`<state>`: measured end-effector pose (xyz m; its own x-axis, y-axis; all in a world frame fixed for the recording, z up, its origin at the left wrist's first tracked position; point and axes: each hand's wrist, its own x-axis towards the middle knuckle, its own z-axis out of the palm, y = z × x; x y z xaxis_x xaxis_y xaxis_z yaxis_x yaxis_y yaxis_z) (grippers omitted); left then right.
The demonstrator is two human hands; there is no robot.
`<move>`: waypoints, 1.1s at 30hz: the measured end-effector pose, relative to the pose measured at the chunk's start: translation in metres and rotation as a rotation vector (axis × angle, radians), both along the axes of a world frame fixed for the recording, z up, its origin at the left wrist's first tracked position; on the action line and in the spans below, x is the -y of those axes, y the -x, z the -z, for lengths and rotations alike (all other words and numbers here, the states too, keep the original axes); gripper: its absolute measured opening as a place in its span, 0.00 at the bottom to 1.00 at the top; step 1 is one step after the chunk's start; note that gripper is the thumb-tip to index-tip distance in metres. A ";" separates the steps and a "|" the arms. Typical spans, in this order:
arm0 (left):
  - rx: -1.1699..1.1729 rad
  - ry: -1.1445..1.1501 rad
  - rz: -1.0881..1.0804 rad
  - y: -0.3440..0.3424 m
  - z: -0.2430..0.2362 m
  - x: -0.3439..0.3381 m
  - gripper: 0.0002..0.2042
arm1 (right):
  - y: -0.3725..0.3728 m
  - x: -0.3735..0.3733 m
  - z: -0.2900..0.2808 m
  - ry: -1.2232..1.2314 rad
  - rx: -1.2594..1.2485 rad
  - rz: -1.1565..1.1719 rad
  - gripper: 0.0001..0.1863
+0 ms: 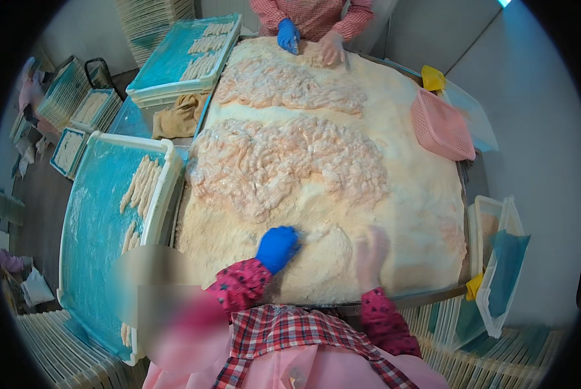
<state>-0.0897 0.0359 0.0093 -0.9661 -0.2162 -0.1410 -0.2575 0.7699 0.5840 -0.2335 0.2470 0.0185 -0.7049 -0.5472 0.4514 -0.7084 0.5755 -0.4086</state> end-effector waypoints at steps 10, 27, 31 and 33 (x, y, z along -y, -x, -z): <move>-0.479 -1.051 -0.495 0.015 0.055 -0.018 0.13 | -0.036 0.065 -0.019 0.343 0.465 -0.104 0.20; -0.404 -1.769 -0.528 -0.006 -0.035 -0.051 0.27 | -0.066 0.117 -0.055 0.321 0.458 -0.557 0.29; -0.776 -1.248 -0.615 0.002 0.031 -0.035 0.26 | -0.056 0.118 -0.066 0.314 0.526 -0.587 0.33; -0.565 -1.986 -0.745 -0.017 0.006 -0.013 0.22 | -0.028 0.110 -0.050 0.188 0.321 -0.363 0.32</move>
<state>-0.0724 0.0490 0.0033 -0.8067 -0.4345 -0.4006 0.2944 -0.8832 0.3650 -0.2059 0.1366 0.0688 -0.6037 -0.7126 0.3574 -0.6708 0.2118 -0.7108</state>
